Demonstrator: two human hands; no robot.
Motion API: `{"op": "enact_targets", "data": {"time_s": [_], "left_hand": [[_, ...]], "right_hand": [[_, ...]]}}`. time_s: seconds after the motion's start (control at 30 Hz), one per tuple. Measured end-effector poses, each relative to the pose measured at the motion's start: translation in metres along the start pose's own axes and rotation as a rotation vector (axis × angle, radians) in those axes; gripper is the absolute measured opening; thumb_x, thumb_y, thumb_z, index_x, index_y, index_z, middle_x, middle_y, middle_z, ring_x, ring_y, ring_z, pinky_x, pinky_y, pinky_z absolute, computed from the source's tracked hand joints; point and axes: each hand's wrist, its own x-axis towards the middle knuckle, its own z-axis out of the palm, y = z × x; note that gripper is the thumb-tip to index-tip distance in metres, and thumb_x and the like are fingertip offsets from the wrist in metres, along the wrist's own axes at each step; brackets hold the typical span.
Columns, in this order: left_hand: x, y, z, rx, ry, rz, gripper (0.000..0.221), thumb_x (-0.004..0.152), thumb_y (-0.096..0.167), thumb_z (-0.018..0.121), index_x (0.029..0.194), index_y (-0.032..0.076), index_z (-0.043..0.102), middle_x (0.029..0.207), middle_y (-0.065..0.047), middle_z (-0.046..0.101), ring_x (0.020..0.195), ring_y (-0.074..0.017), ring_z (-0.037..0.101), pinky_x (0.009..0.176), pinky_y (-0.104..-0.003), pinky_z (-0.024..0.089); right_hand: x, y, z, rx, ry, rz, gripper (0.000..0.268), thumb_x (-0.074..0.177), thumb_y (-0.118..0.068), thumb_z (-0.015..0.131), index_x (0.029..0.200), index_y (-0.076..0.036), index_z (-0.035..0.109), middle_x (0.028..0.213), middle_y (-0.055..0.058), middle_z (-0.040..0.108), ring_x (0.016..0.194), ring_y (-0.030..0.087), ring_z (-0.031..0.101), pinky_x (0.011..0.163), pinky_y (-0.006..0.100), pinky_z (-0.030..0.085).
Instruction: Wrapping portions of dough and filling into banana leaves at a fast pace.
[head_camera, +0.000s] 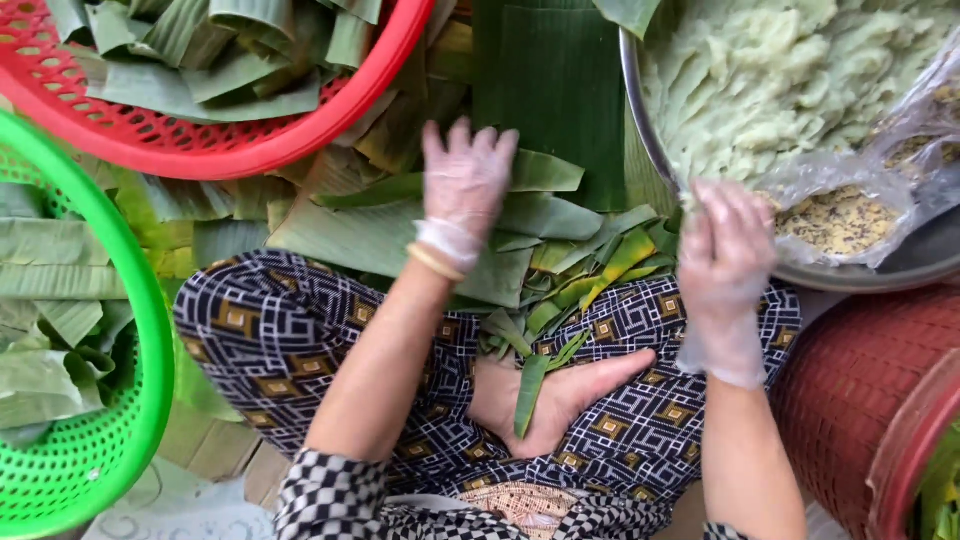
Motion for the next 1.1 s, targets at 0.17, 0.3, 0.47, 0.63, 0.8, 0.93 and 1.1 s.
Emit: {"op": "enact_targets", "data": {"time_s": [0.17, 0.3, 0.47, 0.63, 0.8, 0.93, 1.1], "left_hand": [[-0.022, 0.014, 0.005, 0.048, -0.056, -0.105, 0.009, 0.084, 0.014, 0.066, 0.083, 0.017, 0.075, 0.073, -0.006, 0.064, 0.086, -0.033, 0.067, 0.099, -0.07, 0.039], [-0.06, -0.008, -0.074, -0.347, -0.087, -0.139, 0.024, 0.068, 0.027, 0.075, 0.088, 0.016, 0.068, 0.09, -0.008, 0.067, 0.08, -0.0309, 0.063, 0.073, -0.052, 0.046], [-0.112, -0.061, -0.171, -1.223, 0.08, -0.281, 0.022, 0.078, 0.009, 0.06, 0.088, 0.01, 0.041, 0.088, -0.005, 0.064, 0.072, -0.0279, 0.06, 0.07, -0.037, 0.05], [-0.215, -0.152, -0.24, -1.638, 0.518, -0.678, 0.04, 0.089, -0.009, 0.063, 0.125, 0.007, 0.056, 0.114, -0.002, 0.059, 0.089, -0.0092, 0.054, 0.079, -0.023, 0.045], [-0.325, -0.256, -0.249, -1.122, 0.925, -0.972, 0.071, 0.099, -0.005, 0.053, 0.163, 0.016, 0.032, 0.142, -0.002, 0.044, 0.089, -0.0071, 0.044, 0.083, -0.023, 0.042], [-0.333, -0.255, -0.207, -0.804, 0.892, -1.072, 0.045, 0.103, -0.001, 0.061, 0.148, -0.001, 0.051, 0.112, -0.008, 0.058, 0.088, -0.0164, 0.048, 0.087, -0.03, 0.045], [-0.307, -0.23, -0.17, -0.399, 0.809, -0.84, 0.015, 0.117, -0.009, 0.069, 0.127, -0.02, 0.066, 0.116, -0.031, 0.07, 0.096, -0.0369, 0.064, 0.09, -0.045, 0.056]], "right_hand": [[0.012, -0.007, 0.02, -0.48, 0.015, -0.053, 0.05, 0.106, -0.048, 0.065, 0.137, -0.009, 0.066, 0.136, 0.012, 0.065, 0.123, 0.035, 0.061, 0.093, 0.05, 0.051], [0.012, -0.029, 0.016, -0.479, -0.061, -0.07, 0.052, 0.094, -0.011, 0.085, 0.141, 0.004, 0.07, 0.134, 0.022, 0.07, 0.118, 0.038, 0.065, 0.103, 0.046, 0.051], [-0.021, 0.017, 0.042, -0.696, -0.17, -0.077, 0.041, 0.121, -0.024, 0.075, 0.155, -0.002, 0.071, 0.123, 0.014, 0.08, 0.087, 0.025, 0.078, 0.07, 0.033, 0.063], [-0.054, 0.068, 0.067, 0.124, -0.27, 0.259, 0.035, 0.123, -0.024, 0.057, 0.155, -0.012, 0.06, 0.126, -0.001, 0.068, 0.096, 0.007, 0.065, 0.079, 0.018, 0.055], [-0.063, 0.105, 0.056, 0.75, -0.266, 0.647, 0.032, 0.124, -0.022, 0.041, 0.154, -0.018, 0.05, 0.128, -0.011, 0.055, 0.104, -0.007, 0.052, 0.087, 0.006, 0.045], [-0.004, 0.053, 0.017, 0.049, -0.338, 0.283, 0.037, 0.109, 0.007, 0.051, 0.143, 0.014, 0.062, 0.129, 0.031, 0.065, 0.108, 0.043, 0.06, 0.09, 0.047, 0.047], [0.047, 0.056, 0.009, 0.091, -0.325, 0.428, 0.032, 0.106, 0.0, 0.054, 0.136, 0.008, 0.058, 0.124, 0.023, 0.061, 0.108, 0.034, 0.057, 0.093, 0.043, 0.045]]}}
